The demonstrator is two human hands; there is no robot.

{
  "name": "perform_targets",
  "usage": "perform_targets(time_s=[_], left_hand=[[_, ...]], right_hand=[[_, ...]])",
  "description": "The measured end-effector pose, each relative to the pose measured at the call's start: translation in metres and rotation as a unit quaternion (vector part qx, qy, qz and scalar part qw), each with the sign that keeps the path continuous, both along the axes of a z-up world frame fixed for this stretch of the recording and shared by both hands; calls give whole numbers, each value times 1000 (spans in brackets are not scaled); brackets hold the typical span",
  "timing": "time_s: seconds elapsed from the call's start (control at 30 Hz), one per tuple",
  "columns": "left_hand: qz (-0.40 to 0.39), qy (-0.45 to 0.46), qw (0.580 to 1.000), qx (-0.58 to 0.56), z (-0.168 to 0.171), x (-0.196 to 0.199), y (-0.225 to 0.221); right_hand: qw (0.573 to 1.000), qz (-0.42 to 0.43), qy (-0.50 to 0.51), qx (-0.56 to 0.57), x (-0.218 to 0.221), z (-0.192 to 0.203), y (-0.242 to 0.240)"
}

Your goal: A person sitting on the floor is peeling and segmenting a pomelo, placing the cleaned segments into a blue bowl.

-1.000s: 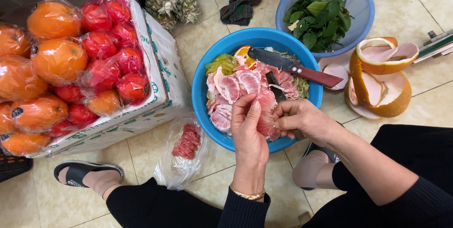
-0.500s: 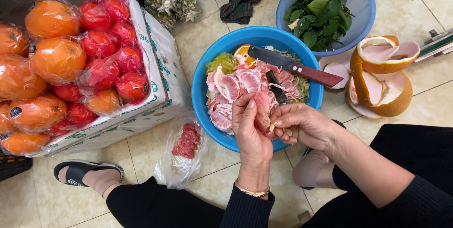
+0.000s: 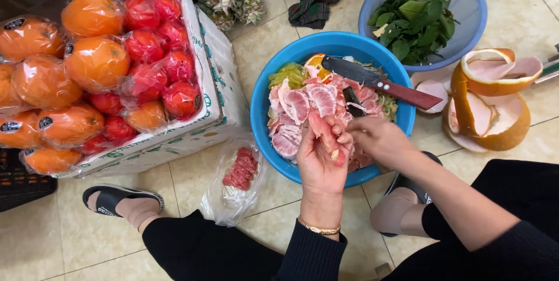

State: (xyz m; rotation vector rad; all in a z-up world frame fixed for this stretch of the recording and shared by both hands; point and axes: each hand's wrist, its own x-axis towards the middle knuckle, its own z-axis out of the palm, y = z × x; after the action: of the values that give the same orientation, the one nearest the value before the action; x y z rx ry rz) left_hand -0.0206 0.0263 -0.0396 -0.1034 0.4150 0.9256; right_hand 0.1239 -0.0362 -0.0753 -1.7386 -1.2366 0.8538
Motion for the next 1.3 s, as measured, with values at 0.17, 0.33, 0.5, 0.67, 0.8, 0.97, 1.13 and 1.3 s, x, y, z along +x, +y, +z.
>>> perform_targets(time_s=[0.17,0.33,0.5,0.67,0.8,0.97,1.13,1.3], left_hand=[[26,88,995,39,5,-2,3],[52,241,965,89,5,2,-2],[73,341,927,140,14,6,-6],[88,323,933,129,19,9,-8],[73,271,951,130,4,1,0],[40,122,989,69,-12,-5,3],[-19,5,999,33,-18,-9,1],[-19,66,997,31,-19,-16,6]], right_hand=[[997,-57,40,-15,-5,3,0],[963,-51,261,-50,-13,60,-4],[931,-79,351,-57,-24,52,-3],[904,-103,416,-4,-11,44,-5],[951,-112,286,-12,2,31,-5],[989,-97,102,45,6,-4,0],[990,-102,90,36,9,-23,2],[978,-110,61,-166,11,-42,5]])
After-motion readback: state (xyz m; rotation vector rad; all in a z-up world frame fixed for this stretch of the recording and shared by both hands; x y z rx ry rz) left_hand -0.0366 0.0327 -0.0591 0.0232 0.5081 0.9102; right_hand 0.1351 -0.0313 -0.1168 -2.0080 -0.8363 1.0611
